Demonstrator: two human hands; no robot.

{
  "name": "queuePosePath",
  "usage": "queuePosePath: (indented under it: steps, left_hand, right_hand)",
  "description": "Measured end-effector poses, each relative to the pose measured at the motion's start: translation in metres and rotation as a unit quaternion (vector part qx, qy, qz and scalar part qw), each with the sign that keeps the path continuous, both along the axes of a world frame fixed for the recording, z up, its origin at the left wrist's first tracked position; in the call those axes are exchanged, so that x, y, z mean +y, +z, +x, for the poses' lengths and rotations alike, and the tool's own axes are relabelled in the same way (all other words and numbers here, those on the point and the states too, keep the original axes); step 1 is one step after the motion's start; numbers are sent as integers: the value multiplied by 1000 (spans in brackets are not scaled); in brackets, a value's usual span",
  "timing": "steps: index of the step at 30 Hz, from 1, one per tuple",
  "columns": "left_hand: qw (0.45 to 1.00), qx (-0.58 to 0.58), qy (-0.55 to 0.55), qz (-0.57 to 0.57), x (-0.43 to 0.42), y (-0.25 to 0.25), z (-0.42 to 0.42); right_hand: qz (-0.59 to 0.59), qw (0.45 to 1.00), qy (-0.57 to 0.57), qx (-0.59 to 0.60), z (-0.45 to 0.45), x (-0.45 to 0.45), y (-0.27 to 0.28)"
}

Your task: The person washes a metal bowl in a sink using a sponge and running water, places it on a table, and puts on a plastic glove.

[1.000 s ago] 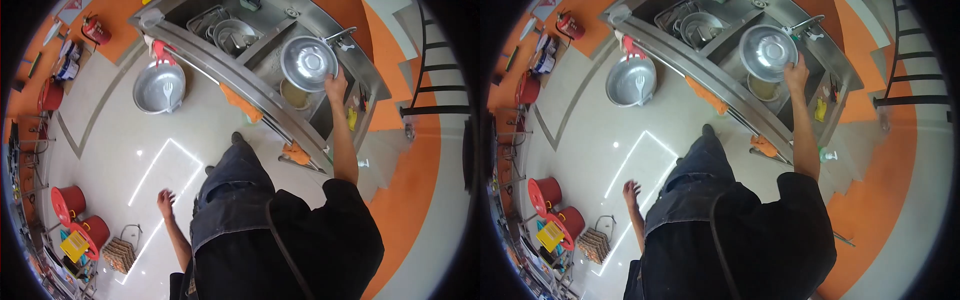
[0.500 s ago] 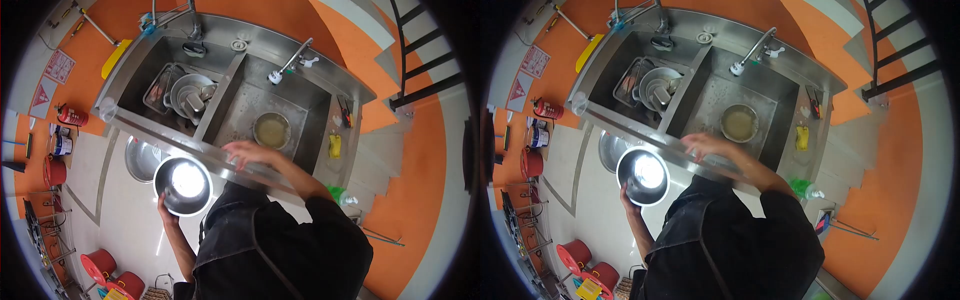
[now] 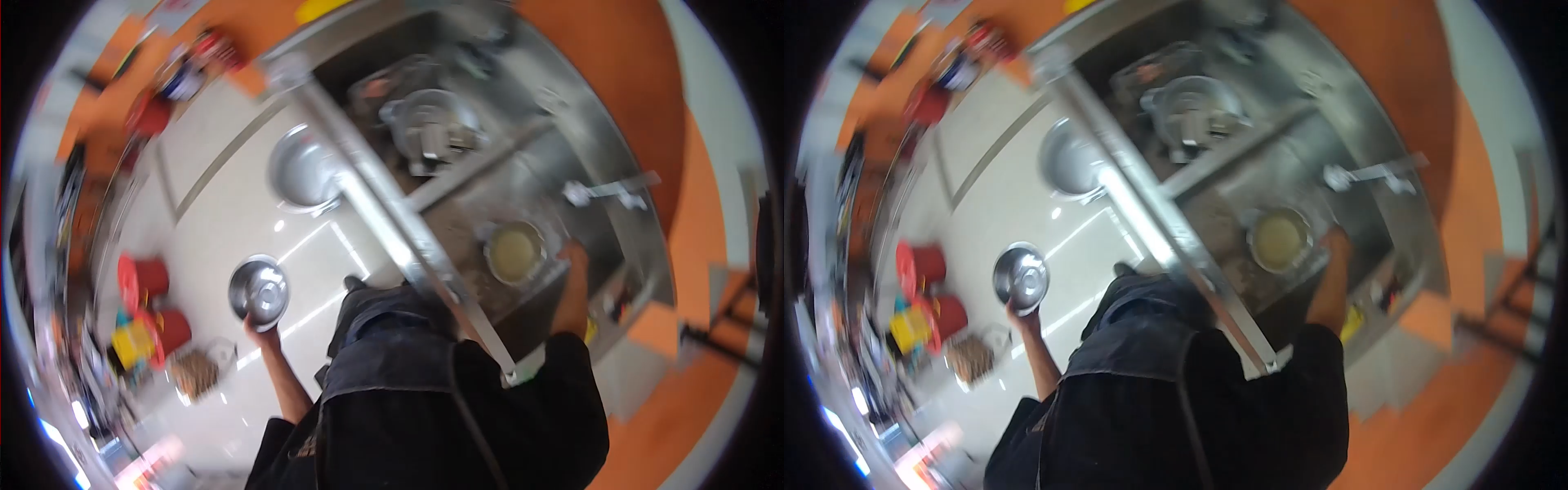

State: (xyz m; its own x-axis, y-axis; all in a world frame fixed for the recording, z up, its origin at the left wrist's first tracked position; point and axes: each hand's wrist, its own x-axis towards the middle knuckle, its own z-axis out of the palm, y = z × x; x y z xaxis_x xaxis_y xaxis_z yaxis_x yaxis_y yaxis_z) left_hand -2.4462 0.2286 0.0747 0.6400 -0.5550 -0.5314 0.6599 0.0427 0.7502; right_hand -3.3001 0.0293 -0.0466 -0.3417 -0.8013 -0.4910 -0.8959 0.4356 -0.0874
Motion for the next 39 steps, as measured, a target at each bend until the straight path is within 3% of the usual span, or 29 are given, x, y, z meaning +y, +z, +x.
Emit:
queuePosePath:
  steps: [1,2,3,5,7,9,11,13,14,15,17,21,24,25,26,27,28,29,30,32,34,39]
  left_hand:
    - [1000,-17,10,-11,5,9,0]
    - [998,-24,39,-34,9,18,-2]
    - [997,-3,37,-70,11,30,-3]
    - [994,13,84,-74,18,34,-3]
    - [990,29,118,-72,22,35,-5]
    - [985,29,141,-97,23,38,-6]
    - [979,34,166,-114,31,31,0]
    - [972,33,195,-129,35,40,26]
    - [968,33,210,-135,37,45,42]
    - [964,11,229,-136,37,48,62]
    - [958,3,257,-128,44,44,106]
    - [952,-100,283,-52,53,49,218]
    - [951,-117,284,-13,55,60,284]
    - [952,-105,287,-11,56,66,306]
    - [953,-95,288,-10,53,70,329]
    - [947,-93,306,-25,50,73,353]
    - [944,-83,319,-19,46,80,374]
    - [940,-75,332,-34,42,78,400]
    - [935,-68,345,-50,38,75,426]
    - [926,-67,365,-69,23,77,479]
    - [923,-83,369,-69,12,61,542]
    - [894,-95,431,-73,-28,68,659]
  right_hand:
    - [26,996,74,39,-6,-1,-39]
    - [-9,999,-32,8,60,-14,21]
    - [-115,984,92,-97,112,-16,67]
    - [-1,989,24,-144,179,-31,100]
    - [7,976,210,-51,229,-45,114]
    - [78,947,19,-312,320,-66,174]
    - [20,783,25,-621,422,-77,227]
    - [167,456,0,-874,514,-90,236]
    - [280,364,-27,-888,559,-99,219]
    - [301,530,10,-793,608,-113,199]
    - [286,635,94,-711,683,-119,174]
    - [204,793,250,-516,828,-109,132]
    - [249,876,123,-395,849,-109,46]
    - [173,900,321,-240,832,-108,-4]
    - [88,861,497,-69,816,-104,-37]
    - [282,901,321,-73,815,-95,-26]
    - [232,718,655,-33,771,-97,-86]
    - [201,647,735,24,776,-84,-50]
    - [217,636,740,19,781,-77,-34]
    - [308,749,586,-8,800,-87,-26]
    - [342,813,472,-17,835,-108,-19]
    - [345,818,461,-2,980,-218,-39]
